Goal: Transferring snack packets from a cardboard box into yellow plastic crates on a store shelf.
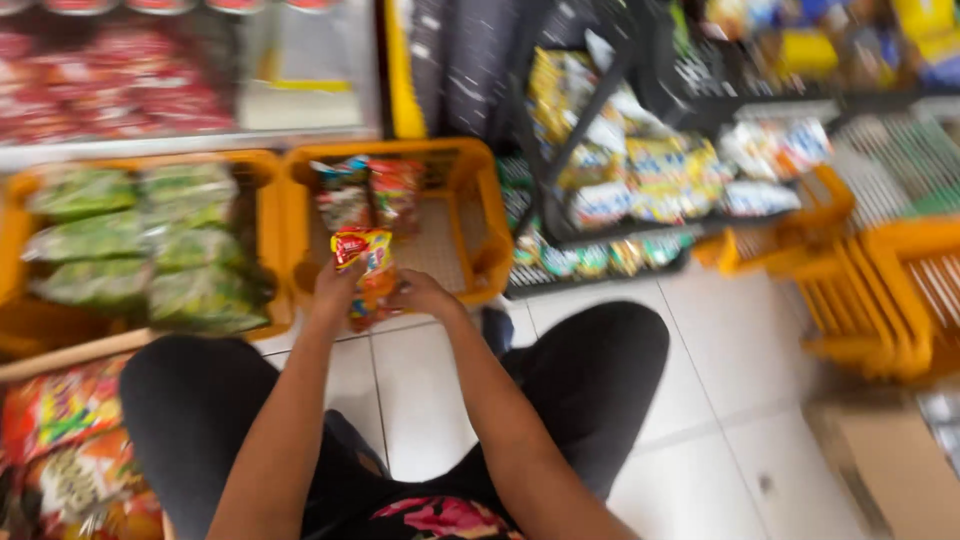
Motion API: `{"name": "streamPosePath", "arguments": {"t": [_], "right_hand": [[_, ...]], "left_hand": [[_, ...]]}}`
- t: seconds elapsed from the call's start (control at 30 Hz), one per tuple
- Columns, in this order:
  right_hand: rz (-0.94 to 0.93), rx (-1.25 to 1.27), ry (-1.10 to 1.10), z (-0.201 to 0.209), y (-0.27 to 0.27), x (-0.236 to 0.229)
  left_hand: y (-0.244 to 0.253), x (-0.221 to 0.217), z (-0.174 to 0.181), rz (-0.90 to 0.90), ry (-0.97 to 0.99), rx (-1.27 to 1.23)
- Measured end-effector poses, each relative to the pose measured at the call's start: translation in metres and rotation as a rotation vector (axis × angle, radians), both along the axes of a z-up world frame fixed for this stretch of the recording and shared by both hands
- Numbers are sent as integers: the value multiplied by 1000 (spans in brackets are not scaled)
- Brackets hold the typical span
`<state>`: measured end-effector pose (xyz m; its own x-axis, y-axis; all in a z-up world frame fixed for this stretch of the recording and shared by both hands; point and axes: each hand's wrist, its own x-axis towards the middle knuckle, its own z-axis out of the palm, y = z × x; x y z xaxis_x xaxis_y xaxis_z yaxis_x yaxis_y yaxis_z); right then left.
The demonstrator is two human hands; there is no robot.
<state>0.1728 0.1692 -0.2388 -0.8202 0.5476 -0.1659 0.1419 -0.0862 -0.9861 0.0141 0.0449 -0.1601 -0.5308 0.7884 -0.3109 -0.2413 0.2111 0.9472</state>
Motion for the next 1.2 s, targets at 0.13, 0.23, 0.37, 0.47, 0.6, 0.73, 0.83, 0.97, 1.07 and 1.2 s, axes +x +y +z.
{"name": "streamPosePath", "arguments": {"t": [0.13, 0.23, 0.37, 0.47, 0.6, 0.73, 0.83, 0.97, 1.07, 1.2], "right_hand": [[-48, 161, -24, -12, 9, 17], [-115, 17, 20, -6, 8, 28], [-226, -114, 46, 18, 0, 31], [-300, -76, 29, 20, 4, 31], [-432, 32, 80, -17, 39, 18], [-844, 486, -296, -77, 117, 11], [-878, 592, -474, -126, 184, 15], [-942, 429, -513, -115, 214, 0], [-990, 212, -533, -51, 202, -18], [-964, 119, -377, -86, 248, -43]], "left_hand": [[12, 9, -41, -190, 286, 56], [10, 20, -31, -199, 367, 50], [2, 31, -17, -164, 461, 109], [11, 34, -22, -125, 415, 132], [21, 18, -83, -9, 406, 200], [31, 18, -95, 2, 566, 71], [26, 30, -50, -48, 442, 42], [29, 30, -42, -73, 478, 19], [36, 27, -38, -57, 425, -59], [51, 27, -30, -56, 390, -123]]}}
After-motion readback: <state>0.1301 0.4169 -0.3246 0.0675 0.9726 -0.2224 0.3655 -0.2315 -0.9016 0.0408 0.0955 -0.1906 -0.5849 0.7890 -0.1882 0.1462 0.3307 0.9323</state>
